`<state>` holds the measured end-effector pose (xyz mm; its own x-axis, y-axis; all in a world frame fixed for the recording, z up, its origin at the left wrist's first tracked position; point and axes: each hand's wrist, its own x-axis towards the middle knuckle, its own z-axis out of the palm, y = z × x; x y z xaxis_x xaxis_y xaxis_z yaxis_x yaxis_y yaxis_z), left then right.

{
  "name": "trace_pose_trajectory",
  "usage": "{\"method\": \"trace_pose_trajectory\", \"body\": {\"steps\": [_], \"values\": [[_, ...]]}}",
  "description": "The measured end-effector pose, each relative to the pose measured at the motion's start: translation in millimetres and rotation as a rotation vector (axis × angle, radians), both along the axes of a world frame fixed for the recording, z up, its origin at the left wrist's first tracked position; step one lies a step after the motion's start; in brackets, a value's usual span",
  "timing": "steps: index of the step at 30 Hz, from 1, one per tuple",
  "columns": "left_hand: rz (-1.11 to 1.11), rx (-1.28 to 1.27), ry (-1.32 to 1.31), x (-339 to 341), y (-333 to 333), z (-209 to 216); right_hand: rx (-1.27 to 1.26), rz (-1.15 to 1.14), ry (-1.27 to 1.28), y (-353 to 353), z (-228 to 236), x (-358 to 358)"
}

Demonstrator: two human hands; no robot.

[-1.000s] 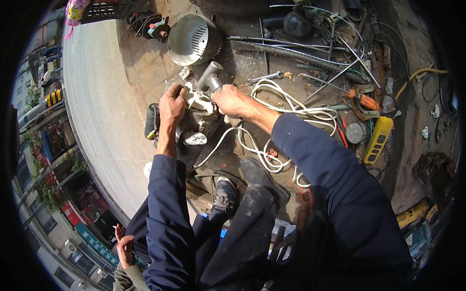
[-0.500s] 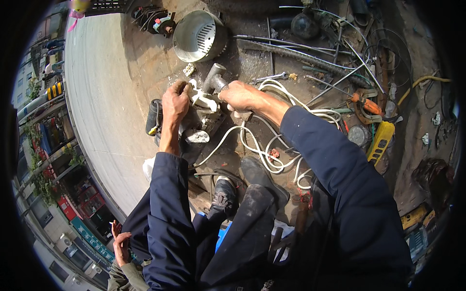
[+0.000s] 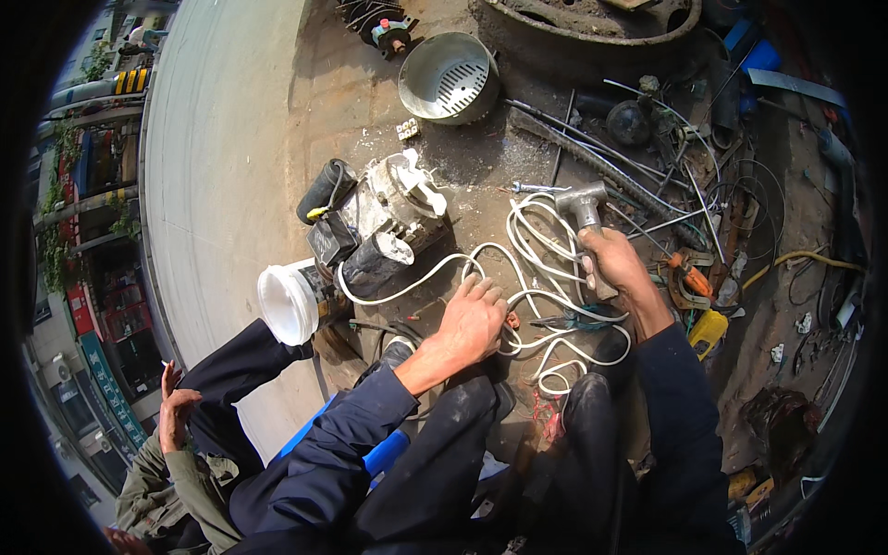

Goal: The person assembles an electric motor by hand, attaching a fan blade and cover, then securing the housing with screws. They use a screwdriver to tighten fasteners and reposition the motor several times to access different sides.

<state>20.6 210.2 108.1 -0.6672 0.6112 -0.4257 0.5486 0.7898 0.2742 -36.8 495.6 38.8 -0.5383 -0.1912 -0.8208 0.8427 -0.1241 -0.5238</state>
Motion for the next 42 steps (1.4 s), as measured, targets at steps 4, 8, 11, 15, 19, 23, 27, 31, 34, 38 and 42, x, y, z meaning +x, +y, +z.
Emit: {"method": "trace_pose_trajectory", "body": {"steps": [4, 8, 11, 15, 19, 23, 27, 31, 34, 38, 42], "values": [[0.322, 0.374, -0.309, 40, 5, -15, 0.288, 0.166, 0.124, 26, -1, 27], [0.691, 0.564, -0.447, 67, -13, -8, 1.066, 0.633, 0.923, 3, 32, 20], [1.003, 0.624, -0.515, 77, -28, -8, 0.780, 0.490, 1.404, -62, 42, -34], [1.171, 0.712, -0.523, 79, -41, -15, 0.449, 0.657, 1.649, -156, 28, -114], [1.295, 0.806, -0.578, 78, -50, -29, 0.421, 0.844, 1.629, -194, 5, -155], [1.381, 0.892, -0.624, 85, -70, -46, 0.269, 0.769, 0.966, -218, -4, -185], [1.653, 1.060, -0.711, 84, -95, -58, 0.014, 0.706, -0.078, -210, 3, -194], [1.976, 1.304, -0.720, 82, -115, -67, -0.257, 0.679, 0.033, -149, 15, -123], [2.022, 1.685, -0.654, 75, -130, -73, 0.332, 0.495, 0.662, -160, 16, -121], [1.773, 2.369, -0.768, 51, -140, -83, 0.398, 0.377, 1.254, -213, 37, -163], [1.490, 2.647, -0.804, 20, -140, -83, 0.307, 0.852, 1.123, -266, 41, -205]]}}
